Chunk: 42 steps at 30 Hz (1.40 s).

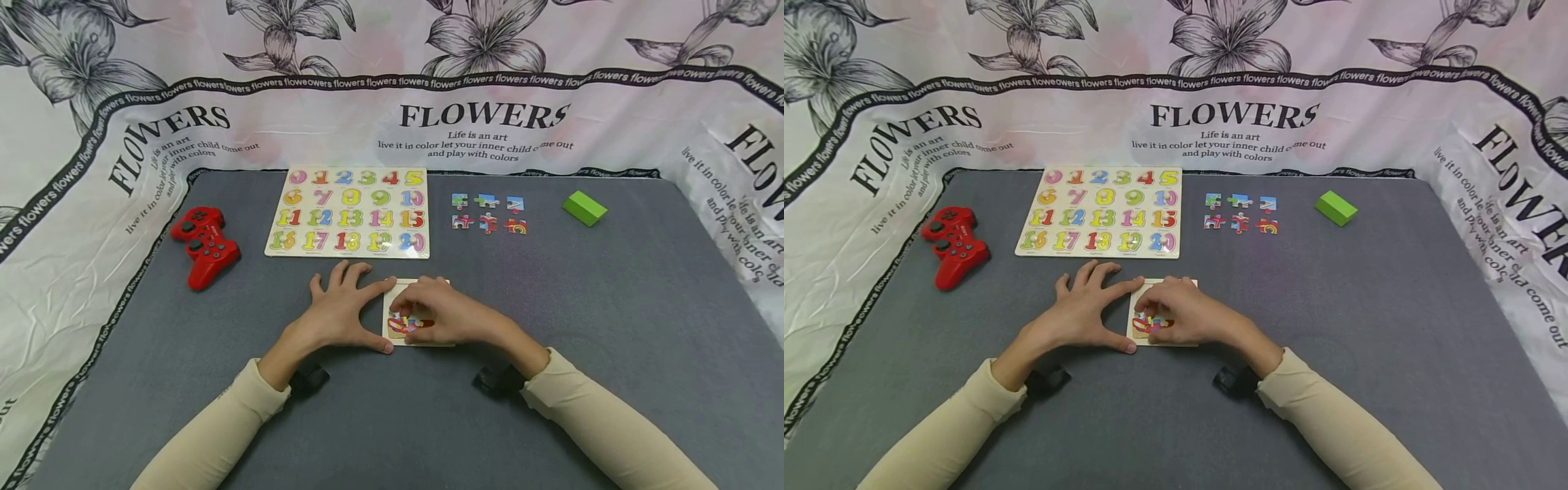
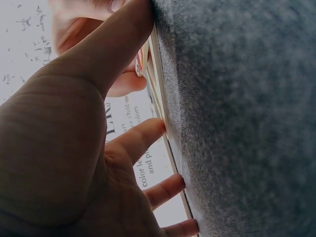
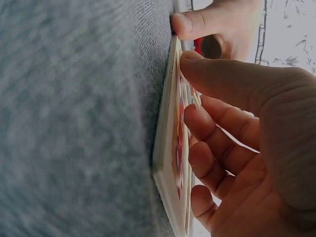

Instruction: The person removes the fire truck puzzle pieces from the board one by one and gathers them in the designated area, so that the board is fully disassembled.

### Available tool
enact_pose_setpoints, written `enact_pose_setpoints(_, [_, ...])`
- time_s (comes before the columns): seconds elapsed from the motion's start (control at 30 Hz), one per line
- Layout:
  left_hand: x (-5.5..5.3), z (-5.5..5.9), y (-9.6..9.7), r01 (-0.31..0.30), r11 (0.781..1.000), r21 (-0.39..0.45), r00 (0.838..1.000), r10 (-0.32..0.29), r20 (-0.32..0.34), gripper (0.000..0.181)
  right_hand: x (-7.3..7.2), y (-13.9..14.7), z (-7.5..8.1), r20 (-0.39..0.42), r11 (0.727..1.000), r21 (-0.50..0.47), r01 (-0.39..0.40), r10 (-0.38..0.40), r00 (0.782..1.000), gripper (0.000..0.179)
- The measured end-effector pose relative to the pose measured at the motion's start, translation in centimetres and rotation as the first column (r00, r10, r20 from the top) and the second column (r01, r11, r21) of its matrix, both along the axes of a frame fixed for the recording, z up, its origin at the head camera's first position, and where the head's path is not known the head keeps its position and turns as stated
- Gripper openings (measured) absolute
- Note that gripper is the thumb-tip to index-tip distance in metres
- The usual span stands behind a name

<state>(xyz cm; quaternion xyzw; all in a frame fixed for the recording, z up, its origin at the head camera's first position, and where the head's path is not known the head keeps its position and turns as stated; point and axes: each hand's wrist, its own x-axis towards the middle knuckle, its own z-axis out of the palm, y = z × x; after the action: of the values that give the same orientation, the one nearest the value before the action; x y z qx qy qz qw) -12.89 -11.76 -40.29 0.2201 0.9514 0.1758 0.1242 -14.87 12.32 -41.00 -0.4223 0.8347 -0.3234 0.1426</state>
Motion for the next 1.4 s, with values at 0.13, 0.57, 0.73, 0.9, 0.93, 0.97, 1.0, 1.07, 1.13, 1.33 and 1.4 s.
enact_pose_setpoints(0.13, [0.0,0.0,0.0,-0.002,1.0,0.0,1.0,0.002,-0.004,0.104,-0.1,-0.1,-0.1,-0.014,1.0,0.004,-0.001,0.001,1.0,0.044])
enact_pose_setpoints(0.57, [0.0,0.0,-0.2,-0.002,1.0,-0.003,1.0,0.002,-0.012,0.104,-0.2,-0.2,-0.2,-0.045,1.0,-0.001,-0.003,0.003,0.999,0.042])
enact_pose_setpoints(0.73, [0.0,-0.1,-0.2,-0.002,1.0,-0.001,1.0,0.002,-0.008,0.104,-0.3,0.0,0.0,-0.037,1.0,-0.002,-0.005,0.005,0.999,0.042])
enact_pose_setpoints(0.9, [0.0,-0.1,-0.1,0.0,1.0,-0.007,1.0,0.0,0.0,0.104,-0.8,0.7,0.6,-0.002,1.0,-0.009,0.028,-0.028,1.0,0.042])
enact_pose_setpoints(0.93, [0.0,0.0,-0.1,0.0,1.0,-0.009,1.0,0.0,0.0,0.105,-0.9,0.9,0.7,0.003,0.999,-0.016,0.037,-0.037,0.999,0.041])
enact_pose_setpoints(0.97, [0.0,0.0,0.0,-0.001,1.0,-0.012,1.0,0.001,0.002,0.105,-1.0,1.1,0.8,0.004,0.999,-0.021,0.047,-0.047,0.999,0.041])
enact_pose_setpoints(1.0, [0.0,0.0,0.0,-0.002,1.0,-0.015,1.0,0.002,0.003,0.105,-1.2,1.3,0.8,0.008,0.998,-0.026,0.059,-0.059,0.998,0.041])
enact_pose_setpoints(1.07, [0.0,0.0,0.0,-0.003,1.0,-0.018,1.0,0.003,0.003,0.105,-1.4,1.7,1.0,0.003,0.996,-0.034,0.077,-0.077,0.997,0.041])
enact_pose_setpoints(1.13, [0.0,0.0,0.1,-0.004,1.0,-0.02,1.0,0.004,0.005,0.105,-1.7,2.0,1.1,-0.001,0.995,-0.039,0.092,-0.092,0.996,0.04])
enact_pose_setpoints(1.33, [0.0,0.0,0.1,-0.006,1.0,-0.019,1.0,0.006,0.014,0.105,-2.5,3.2,1.4,-0.008,0.989,-0.069,0.127,-0.128,0.992,0.04])
enact_pose_setpoints(1.4, [0.0,0.0,0.1,-0.007,1.0,-0.016,1.0,0.008,0.017,0.105,-2.8,3.6,1.4,-0.002,0.986,-0.083,0.146,-0.147,0.989,0.04])
